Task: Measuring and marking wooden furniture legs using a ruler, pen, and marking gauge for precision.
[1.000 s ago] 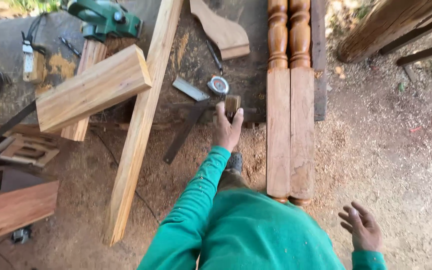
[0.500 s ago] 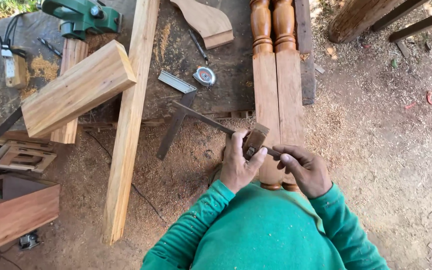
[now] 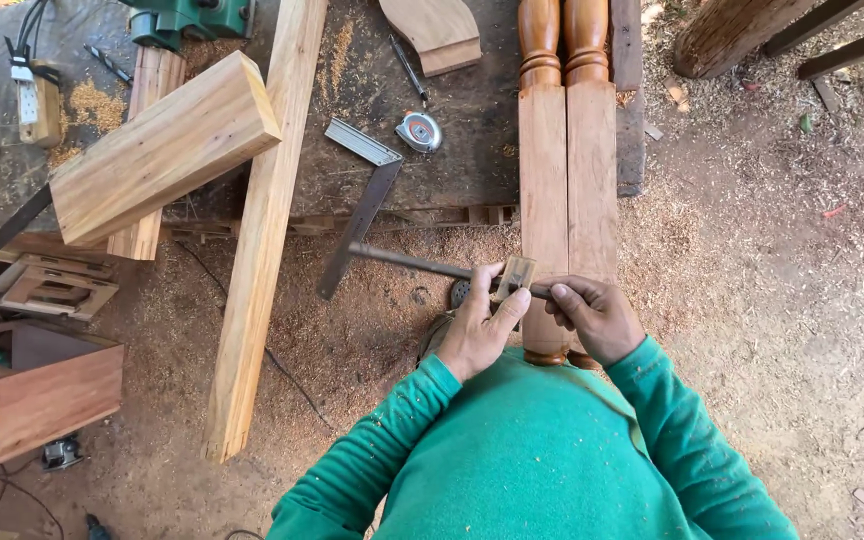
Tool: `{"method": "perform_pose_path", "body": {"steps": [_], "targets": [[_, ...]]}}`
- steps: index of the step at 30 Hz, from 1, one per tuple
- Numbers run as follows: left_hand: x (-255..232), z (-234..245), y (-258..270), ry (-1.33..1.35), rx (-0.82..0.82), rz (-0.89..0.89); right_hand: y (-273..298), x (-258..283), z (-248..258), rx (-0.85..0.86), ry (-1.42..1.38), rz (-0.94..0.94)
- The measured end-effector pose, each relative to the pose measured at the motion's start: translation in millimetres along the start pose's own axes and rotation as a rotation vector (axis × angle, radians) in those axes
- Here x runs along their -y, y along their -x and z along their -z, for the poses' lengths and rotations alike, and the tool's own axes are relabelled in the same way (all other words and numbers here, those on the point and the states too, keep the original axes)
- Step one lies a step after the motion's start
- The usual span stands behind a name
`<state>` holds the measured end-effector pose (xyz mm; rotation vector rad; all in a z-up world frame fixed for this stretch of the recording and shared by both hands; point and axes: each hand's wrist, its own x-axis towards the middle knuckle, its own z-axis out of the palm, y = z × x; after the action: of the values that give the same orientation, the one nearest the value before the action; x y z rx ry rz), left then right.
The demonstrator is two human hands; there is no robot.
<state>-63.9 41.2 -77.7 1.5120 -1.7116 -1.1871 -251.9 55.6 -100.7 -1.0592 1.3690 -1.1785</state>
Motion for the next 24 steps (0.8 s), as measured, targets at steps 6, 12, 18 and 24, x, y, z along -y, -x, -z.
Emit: {"method": "perform_pose_path", "body": {"steps": [6,12,18,24], "targets": [[10.8,-2.5,-16.9,-0.001,0.022,0.127,-26.8,-7.2,8.4,-0.023,0.162,0.120],[21.2,-1.6,-34.8,0.027,0.028,0.248,-34.2,-14.2,25.8,-0.032,0.347,0.256],[31.7,-17.6,-51.0,0.041,0.033,0.394,-28.3,-27.0,20.6,-0.031,0.506,0.378],[39.2,-26.2,-50.0,0.045,0.071,0.538,-21.9,-45.4,17.1,-0.057,0.661,0.484]]}}
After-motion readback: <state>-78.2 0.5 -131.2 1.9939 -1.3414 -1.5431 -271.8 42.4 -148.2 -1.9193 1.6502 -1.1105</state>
